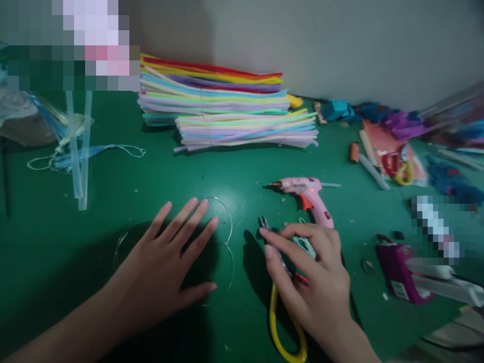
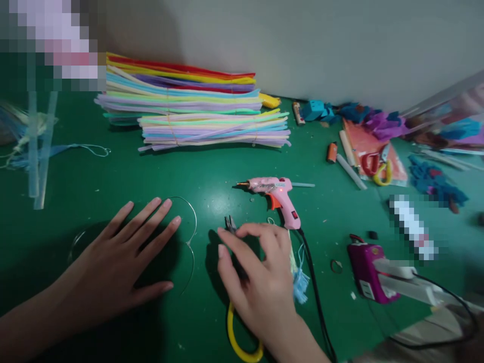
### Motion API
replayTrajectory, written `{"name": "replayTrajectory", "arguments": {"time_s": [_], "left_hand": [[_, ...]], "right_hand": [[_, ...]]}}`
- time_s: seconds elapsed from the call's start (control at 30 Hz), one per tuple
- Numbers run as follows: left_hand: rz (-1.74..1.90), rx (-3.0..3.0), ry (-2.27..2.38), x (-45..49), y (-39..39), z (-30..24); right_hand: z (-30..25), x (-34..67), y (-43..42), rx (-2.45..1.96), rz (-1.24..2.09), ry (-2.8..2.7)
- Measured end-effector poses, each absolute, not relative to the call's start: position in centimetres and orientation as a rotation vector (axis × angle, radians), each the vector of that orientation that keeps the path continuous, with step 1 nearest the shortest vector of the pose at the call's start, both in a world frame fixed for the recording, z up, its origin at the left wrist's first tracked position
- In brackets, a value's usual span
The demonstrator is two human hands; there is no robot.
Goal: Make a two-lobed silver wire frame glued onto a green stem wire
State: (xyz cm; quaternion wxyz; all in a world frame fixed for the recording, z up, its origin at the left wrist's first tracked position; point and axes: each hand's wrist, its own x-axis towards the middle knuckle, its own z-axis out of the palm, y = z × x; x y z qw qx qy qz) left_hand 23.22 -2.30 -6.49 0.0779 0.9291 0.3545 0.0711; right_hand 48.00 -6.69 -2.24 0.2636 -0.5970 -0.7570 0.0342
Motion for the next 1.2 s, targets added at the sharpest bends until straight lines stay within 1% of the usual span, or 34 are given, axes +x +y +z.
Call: {"name": "replayTrajectory", "arguments": {"time_s": [0.17,0.27,0.5,0.6,0.83,1.03,1.2], "left_hand": [[0.222,2.771,1.068,23.2,-2.3,-6.4],[0.239,2.761,1.076,23.3,-2.3,-6.5],[0.232,2.758,1.075,23.1,-2.4,-6.5],[0.231,2.778,1.063,23.0,-2.4,-6.5],[0.237,2.798,1.05,23.1,-2.3,-6.6],[0.235,2.796,1.051,23.1,-2.4,-6.5],[0.227,2.799,1.053,23.1,-2.4,-6.4]], "right_hand": [[-2.4,47.5,-6.5,-1.599,0.235,-2.115],[-2.3,47.1,-5.8,-1.598,0.265,-2.204],[-3.0,45.8,-4.7,-1.643,0.091,-2.373],[-2.9,46.1,-5.0,-1.601,0.08,-2.381],[-2.3,46.1,-6.2,-1.534,0.219,-2.265],[-3.0,45.5,-7.4,-1.561,0.459,-2.181],[-3.4,45.6,-8.0,-1.575,0.476,-2.113]]}}
